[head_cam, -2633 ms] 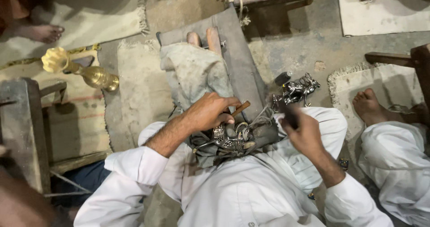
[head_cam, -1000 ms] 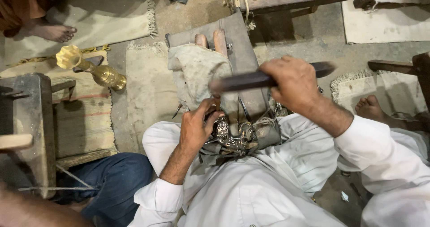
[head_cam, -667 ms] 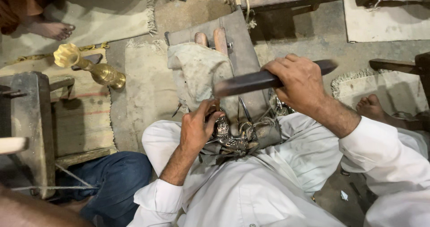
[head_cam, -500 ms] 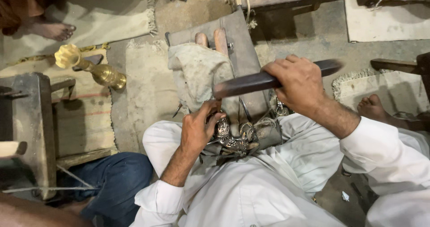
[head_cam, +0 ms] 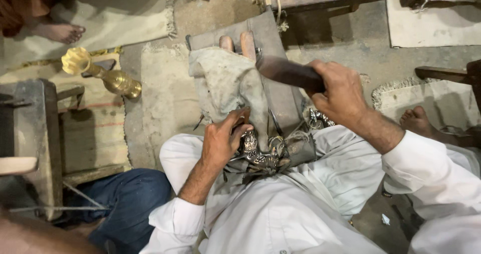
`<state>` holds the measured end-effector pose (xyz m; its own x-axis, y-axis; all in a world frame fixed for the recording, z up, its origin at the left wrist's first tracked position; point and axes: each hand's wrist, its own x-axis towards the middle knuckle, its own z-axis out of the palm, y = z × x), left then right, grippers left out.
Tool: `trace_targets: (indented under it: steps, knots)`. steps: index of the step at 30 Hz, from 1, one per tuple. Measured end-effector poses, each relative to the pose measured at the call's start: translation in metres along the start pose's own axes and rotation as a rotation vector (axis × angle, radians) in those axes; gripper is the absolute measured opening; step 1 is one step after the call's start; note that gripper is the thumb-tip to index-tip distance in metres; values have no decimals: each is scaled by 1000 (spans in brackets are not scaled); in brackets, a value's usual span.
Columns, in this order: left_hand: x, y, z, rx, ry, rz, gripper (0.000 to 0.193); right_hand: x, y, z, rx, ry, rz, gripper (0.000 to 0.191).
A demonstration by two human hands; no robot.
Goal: The person sits cross-legged on the floor with a cloth-covered board on their lap, holding small ornate metal pieces against the board and repeatedly rubbing them with a dark handheld file-like tool. They reposition the metal pieces and continue working the surfaces throughout the episode.
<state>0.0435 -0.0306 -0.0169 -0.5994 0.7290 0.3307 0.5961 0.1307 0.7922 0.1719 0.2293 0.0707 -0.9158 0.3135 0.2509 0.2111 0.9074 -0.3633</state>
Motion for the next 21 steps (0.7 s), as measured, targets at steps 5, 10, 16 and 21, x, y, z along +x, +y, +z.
trace_targets:
  steps: [5, 10, 16, 21]
  knots:
    - [4, -1, -1, 3, -16, 14, 42, -4, 1, 2, -115, 37, -90, 37]
    - [5, -4, -2, 22, -56, -40, 43, -5, 1, 1, -237, -49, -147, 41]
    - [6, -6, -2, 54, -90, -32, 36, -4, 6, 3, -40, -60, 30, 37]
    - [10, -5, -3, -15, -84, -25, 44, -6, 6, 6, 168, -3, 129, 35]
